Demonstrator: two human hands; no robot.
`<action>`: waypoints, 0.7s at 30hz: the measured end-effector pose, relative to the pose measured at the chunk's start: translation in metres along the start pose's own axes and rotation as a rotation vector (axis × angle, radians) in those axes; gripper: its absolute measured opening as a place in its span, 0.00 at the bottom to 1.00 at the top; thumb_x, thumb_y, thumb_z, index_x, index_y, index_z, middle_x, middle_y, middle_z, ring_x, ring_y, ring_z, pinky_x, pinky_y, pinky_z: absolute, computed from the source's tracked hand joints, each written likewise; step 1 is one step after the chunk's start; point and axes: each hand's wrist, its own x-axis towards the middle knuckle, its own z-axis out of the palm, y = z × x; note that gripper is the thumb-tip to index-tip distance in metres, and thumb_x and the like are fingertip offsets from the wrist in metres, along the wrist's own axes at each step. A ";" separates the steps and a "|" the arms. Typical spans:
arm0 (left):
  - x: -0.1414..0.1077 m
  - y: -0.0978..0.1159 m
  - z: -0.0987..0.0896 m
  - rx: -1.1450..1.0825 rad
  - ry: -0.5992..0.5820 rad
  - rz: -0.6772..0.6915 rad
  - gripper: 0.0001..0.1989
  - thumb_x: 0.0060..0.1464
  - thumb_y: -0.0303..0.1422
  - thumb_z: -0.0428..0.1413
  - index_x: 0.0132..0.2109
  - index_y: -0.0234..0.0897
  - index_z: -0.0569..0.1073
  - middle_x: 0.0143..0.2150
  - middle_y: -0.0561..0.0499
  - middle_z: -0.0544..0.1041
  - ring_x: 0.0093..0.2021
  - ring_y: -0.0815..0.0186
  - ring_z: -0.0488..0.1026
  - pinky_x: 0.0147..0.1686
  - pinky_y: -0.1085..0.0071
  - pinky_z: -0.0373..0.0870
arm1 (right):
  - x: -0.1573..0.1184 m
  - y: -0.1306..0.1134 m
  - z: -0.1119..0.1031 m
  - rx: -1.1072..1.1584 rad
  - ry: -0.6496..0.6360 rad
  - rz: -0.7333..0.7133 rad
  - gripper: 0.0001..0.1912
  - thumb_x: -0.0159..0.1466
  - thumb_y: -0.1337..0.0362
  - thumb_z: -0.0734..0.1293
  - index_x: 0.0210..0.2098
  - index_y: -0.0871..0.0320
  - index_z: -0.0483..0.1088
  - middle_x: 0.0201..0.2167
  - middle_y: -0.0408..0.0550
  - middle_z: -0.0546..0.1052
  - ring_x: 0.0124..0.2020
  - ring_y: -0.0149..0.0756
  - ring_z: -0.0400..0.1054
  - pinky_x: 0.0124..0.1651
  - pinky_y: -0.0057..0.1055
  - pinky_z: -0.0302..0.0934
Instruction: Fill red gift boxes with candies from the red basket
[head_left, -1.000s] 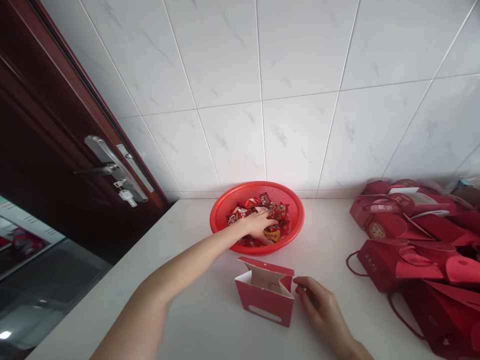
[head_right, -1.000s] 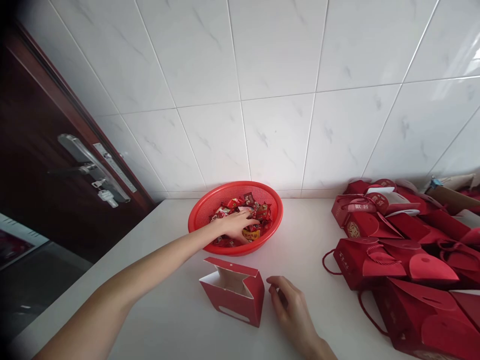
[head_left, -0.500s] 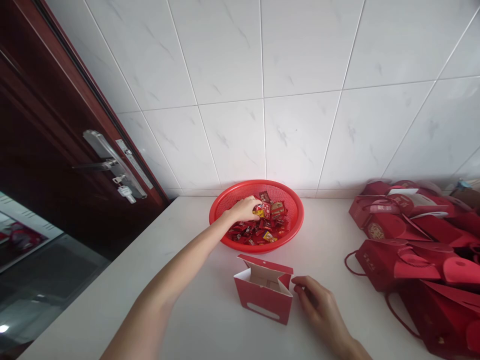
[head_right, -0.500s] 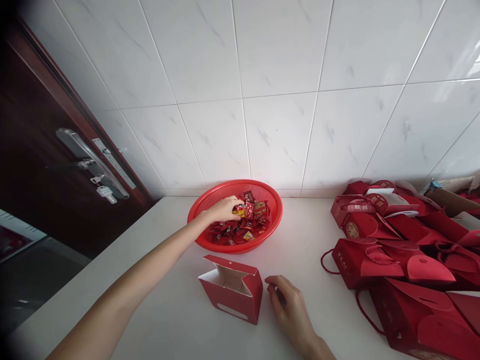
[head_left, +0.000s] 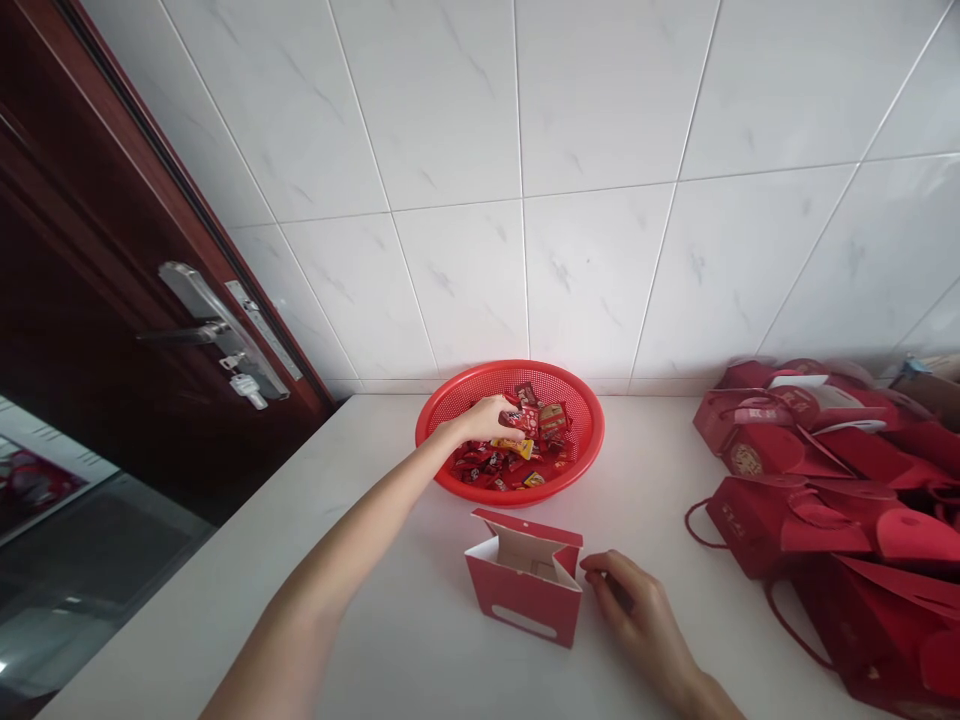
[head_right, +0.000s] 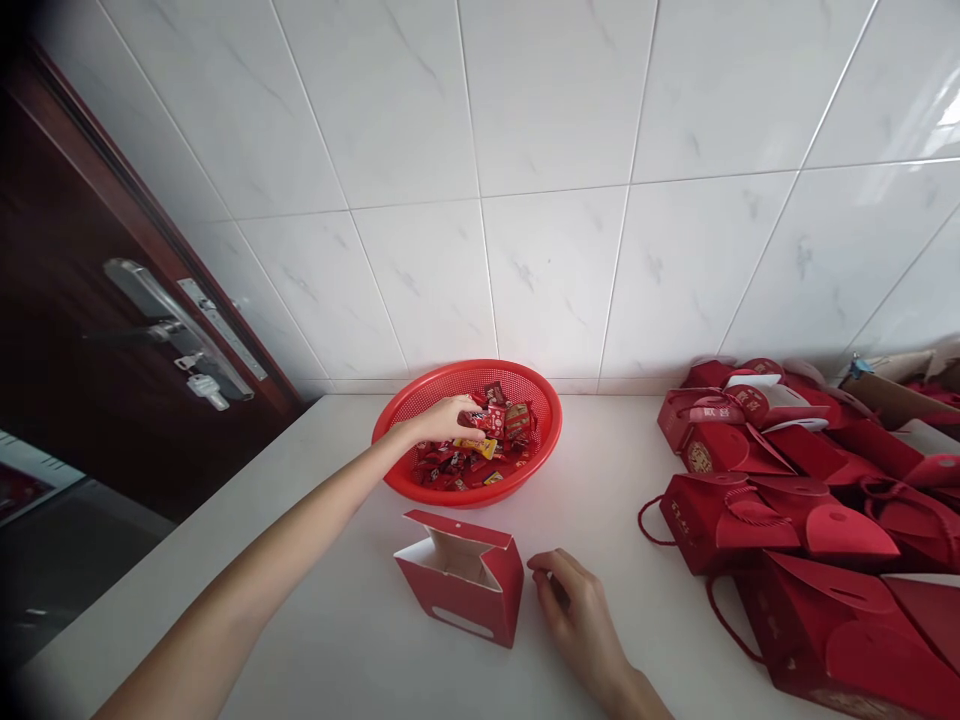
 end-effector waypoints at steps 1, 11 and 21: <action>0.000 0.000 0.000 -0.017 0.005 0.006 0.23 0.53 0.42 0.64 0.54 0.36 0.80 0.60 0.42 0.77 0.60 0.50 0.73 0.60 0.61 0.67 | 0.000 0.000 0.000 0.000 -0.003 0.001 0.15 0.71 0.57 0.60 0.35 0.55 0.75 0.30 0.49 0.81 0.30 0.38 0.75 0.31 0.30 0.68; -0.009 0.013 -0.005 -0.271 0.148 0.019 0.21 0.52 0.27 0.60 0.54 0.35 0.80 0.60 0.43 0.78 0.58 0.55 0.75 0.60 0.61 0.70 | 0.009 -0.007 -0.007 0.175 0.082 0.129 0.23 0.68 0.44 0.63 0.39 0.57 0.77 0.31 0.51 0.81 0.26 0.37 0.73 0.29 0.32 0.69; -0.041 0.074 -0.003 -0.834 0.108 0.216 0.24 0.46 0.28 0.66 0.53 0.34 0.78 0.53 0.42 0.81 0.54 0.55 0.78 0.53 0.60 0.76 | 0.107 -0.070 -0.038 0.619 0.144 0.171 0.33 0.57 0.42 0.74 0.52 0.58 0.68 0.33 0.49 0.81 0.34 0.42 0.78 0.39 0.39 0.73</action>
